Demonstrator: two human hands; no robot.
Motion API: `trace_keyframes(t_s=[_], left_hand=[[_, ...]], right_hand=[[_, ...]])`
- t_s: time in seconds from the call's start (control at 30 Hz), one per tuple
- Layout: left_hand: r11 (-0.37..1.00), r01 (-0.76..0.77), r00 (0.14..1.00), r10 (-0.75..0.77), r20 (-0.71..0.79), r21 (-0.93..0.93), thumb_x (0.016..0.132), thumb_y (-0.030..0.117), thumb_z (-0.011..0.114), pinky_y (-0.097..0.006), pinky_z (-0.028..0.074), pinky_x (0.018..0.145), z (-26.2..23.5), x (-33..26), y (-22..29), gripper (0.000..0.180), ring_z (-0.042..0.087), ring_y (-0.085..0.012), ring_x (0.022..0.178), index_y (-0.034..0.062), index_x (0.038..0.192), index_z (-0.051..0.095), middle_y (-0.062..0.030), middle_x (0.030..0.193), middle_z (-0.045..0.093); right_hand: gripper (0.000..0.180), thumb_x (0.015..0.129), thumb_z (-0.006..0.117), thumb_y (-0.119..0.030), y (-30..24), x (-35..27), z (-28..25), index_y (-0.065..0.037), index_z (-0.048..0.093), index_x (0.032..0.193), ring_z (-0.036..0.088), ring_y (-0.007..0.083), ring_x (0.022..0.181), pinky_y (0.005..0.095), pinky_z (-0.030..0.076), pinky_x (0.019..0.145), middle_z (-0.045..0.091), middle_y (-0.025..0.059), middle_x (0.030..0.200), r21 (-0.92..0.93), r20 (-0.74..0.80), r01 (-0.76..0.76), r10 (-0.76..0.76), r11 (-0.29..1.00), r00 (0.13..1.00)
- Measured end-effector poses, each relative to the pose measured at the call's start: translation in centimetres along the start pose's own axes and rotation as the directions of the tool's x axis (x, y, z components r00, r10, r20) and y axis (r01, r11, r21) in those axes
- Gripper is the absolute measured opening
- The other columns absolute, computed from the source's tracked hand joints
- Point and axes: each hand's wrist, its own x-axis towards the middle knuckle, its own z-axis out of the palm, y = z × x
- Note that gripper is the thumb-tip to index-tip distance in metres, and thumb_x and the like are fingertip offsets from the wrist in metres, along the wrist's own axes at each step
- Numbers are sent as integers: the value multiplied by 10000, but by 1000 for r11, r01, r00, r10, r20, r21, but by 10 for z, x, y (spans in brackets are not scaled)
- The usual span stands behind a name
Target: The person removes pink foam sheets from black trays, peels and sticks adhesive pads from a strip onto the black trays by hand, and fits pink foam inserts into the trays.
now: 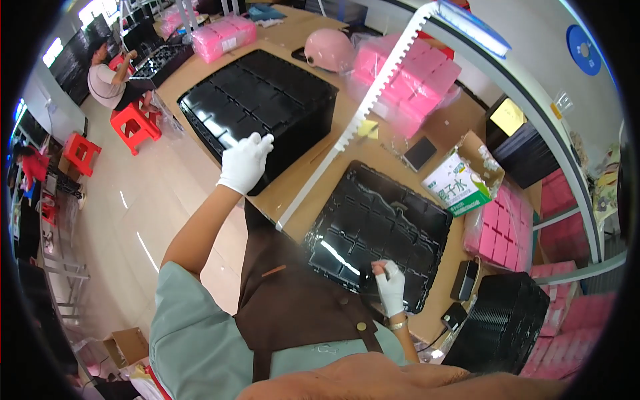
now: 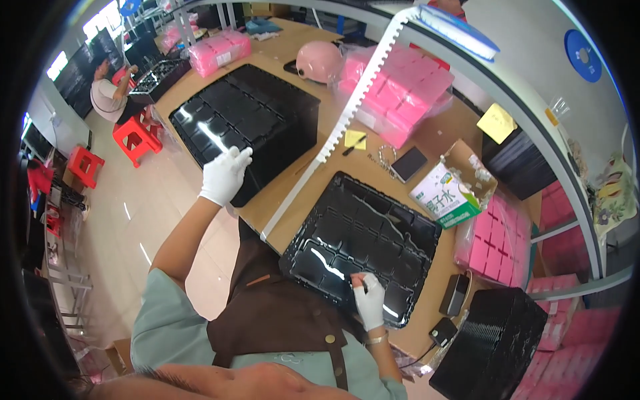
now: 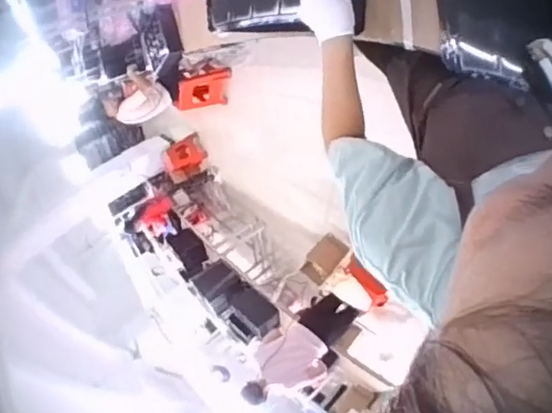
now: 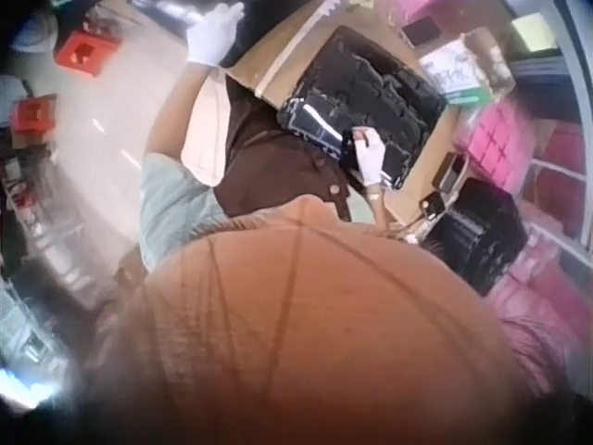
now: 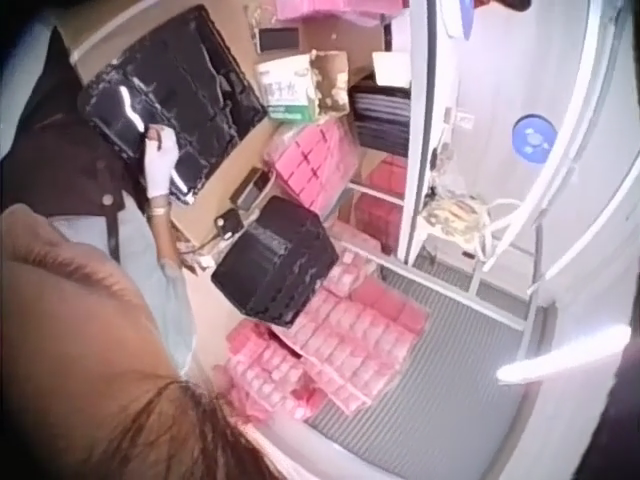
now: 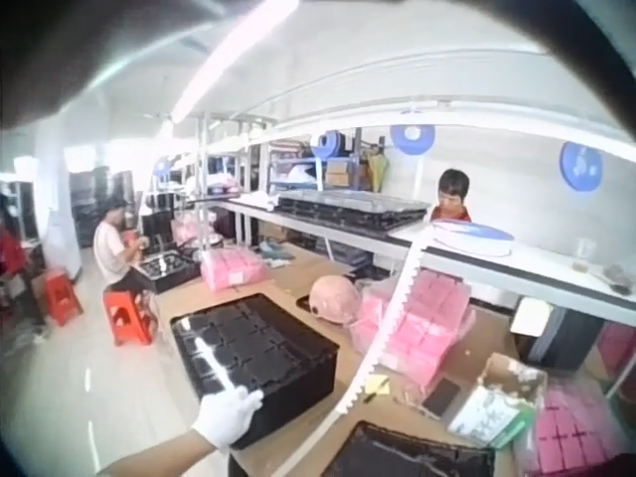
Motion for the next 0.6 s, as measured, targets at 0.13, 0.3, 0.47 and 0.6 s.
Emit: trace_keyframes(t_s=[0.13, 0.3, 0.47, 0.6], left_hand=[[998, 53, 998, -53, 44, -18, 907, 249, 565, -380, 520, 591, 1, -3, -10, 208, 628, -250, 698, 160, 1079, 640, -44, 853, 589], [1000, -15, 994, 15, -105, -3, 854, 131, 573, -401, 507, 683, -5, 5, 15, 274, 603, -263, 828, 140, 1127, 603, -56, 865, 564], [843, -112, 992, 62, -113, -527, 843, 88, 555, -412, 500, 816, 43, 59, 84, 353, 598, -316, 952, 85, 1195, 580, -130, 1077, 600], [336, 416, 905, -67, 419, -845, 925, 280, 598, -345, 522, 685, 158, 110, 82, 289, 639, -214, 817, 60, 1112, 608, -88, 962, 644]], right_hand=[[110, 871, 616, -86, -6, 14, -3, 0, 670, 912, 617, 195, 775, 297, 473, 714, 645, 105, 836, 29, 12, -23, 23, 999, 1000], [129, 898, 593, -97, 9, 19, -8, 11, 659, 927, 600, 137, 795, 258, 463, 741, 630, 60, 833, 14, 5, -62, 62, 998, 998], [127, 884, 620, -123, -12, 28, -3, -12, 678, 901, 624, 200, 785, 301, 481, 731, 645, 90, 839, 24, 9, -42, 42, 999, 999], [122, 840, 628, -121, -64, 46, -1, -29, 683, 899, 640, 323, 830, 372, 505, 729, 657, 145, 890, -102, 266, 232, -199, 967, 943]])
